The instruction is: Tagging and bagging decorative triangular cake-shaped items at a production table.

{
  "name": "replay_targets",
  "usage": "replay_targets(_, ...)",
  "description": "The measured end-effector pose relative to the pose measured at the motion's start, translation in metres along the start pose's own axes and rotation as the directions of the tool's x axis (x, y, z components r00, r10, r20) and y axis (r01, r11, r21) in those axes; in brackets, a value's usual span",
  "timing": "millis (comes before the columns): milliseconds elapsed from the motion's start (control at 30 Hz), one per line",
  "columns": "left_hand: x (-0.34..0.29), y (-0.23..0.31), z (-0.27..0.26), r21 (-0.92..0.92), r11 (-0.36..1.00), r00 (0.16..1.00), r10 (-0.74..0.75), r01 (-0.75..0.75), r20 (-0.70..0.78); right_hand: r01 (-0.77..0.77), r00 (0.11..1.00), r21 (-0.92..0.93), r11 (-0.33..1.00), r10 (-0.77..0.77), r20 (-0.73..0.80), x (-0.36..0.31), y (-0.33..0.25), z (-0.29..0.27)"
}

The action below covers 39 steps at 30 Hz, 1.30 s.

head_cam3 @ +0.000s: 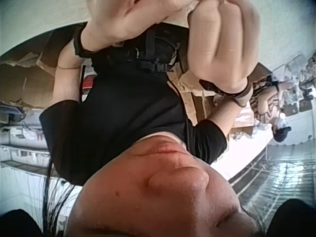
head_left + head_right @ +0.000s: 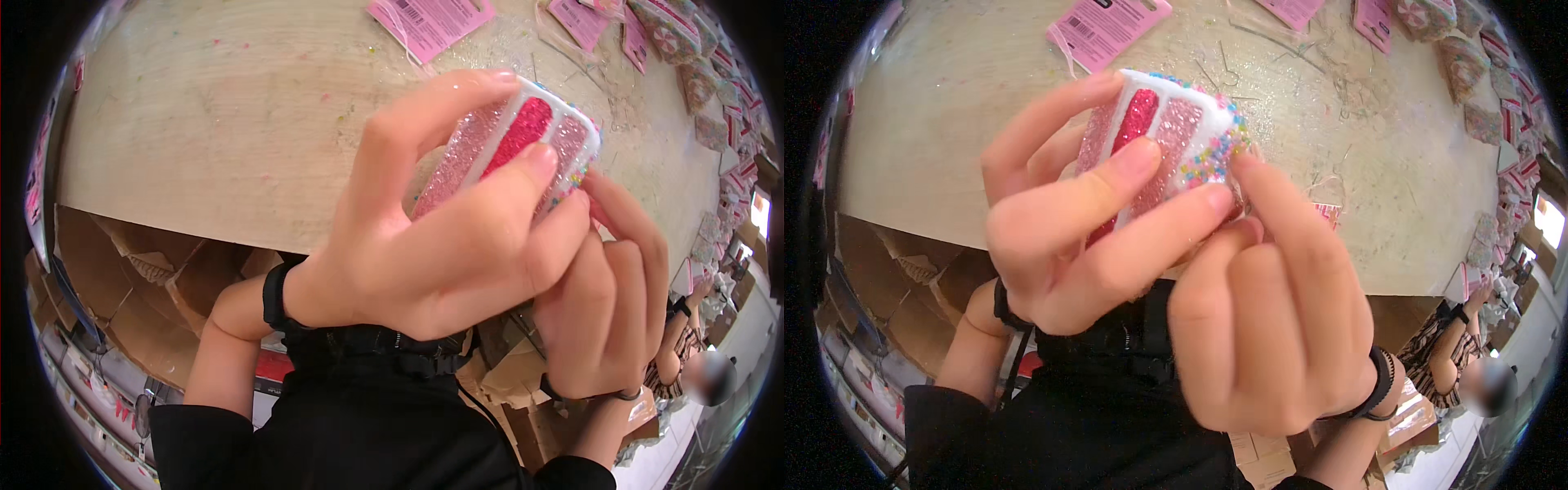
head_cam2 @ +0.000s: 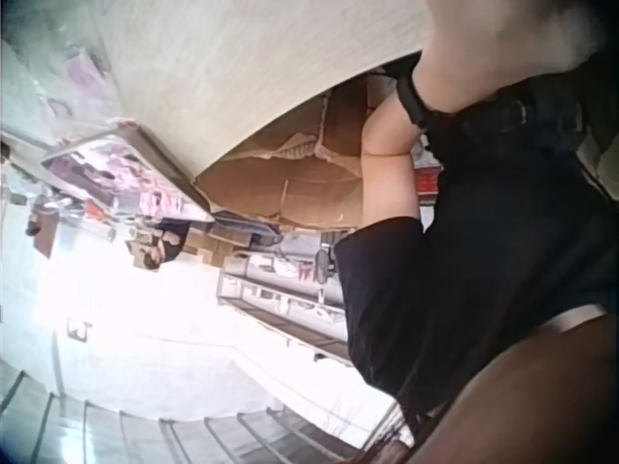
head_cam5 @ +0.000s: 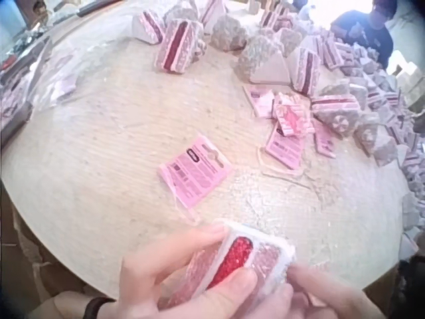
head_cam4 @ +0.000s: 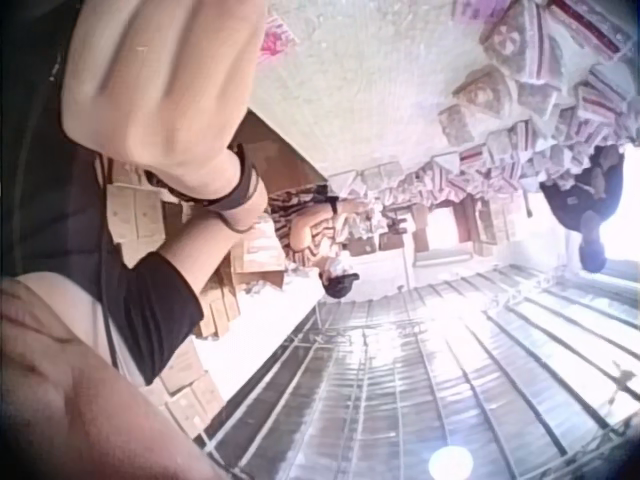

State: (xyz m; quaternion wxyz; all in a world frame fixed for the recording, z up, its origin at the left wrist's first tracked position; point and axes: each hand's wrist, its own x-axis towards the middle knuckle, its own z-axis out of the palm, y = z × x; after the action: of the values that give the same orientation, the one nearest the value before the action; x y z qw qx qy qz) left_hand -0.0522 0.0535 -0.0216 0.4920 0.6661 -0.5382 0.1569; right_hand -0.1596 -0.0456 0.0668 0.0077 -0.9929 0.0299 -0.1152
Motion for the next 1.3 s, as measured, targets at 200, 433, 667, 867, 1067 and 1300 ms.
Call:
replay_targets(200, -0.006, -0.011, -0.010, -0.009, 0.998, 0.998, -0.057, 0.056, -0.014, -0.260, 0.965, 0.357, 0.897, 0.230, 0.123, 0.005, -0.003, -0.014)
replay_targets(433, -0.001, -0.006, -0.005, -0.105, 0.982, 0.985, -0.163, 0.157, -0.056, -0.351, 0.933, 0.664, 0.660, 0.309, 0.186, 0.005, 0.014, -0.018)
replay_targets(667, -0.005, -0.002, -0.008, -0.159, 0.961, 0.972, -0.233, 0.228, -0.015, 0.035, 0.968, 0.140, 0.990, 0.001, -0.251, -0.002, 0.014, 0.014)
replay_targets(867, -0.004, 0.001, -0.010, -0.141, 0.971, 0.980, -0.197, 0.195, -0.001, 0.008, 0.998, 0.006, 1.000, -0.008, -0.064, 0.008, -0.006, -0.002)
replay_targets(1067, -0.001, 0.001, -0.012, -0.121, 0.960, 0.968, -0.252, 0.252, 0.015, 0.030, 0.992, -0.054, 0.998, -0.036, -0.121, 0.006, 0.005, 0.012)
replay_targets(1300, -0.001, 0.001, -0.012, -0.153, 0.955, 0.966, -0.257, 0.256, 0.009, 0.023, 0.997, -0.166, 0.986, -0.012, 0.070, 0.013, 0.005, -0.008)
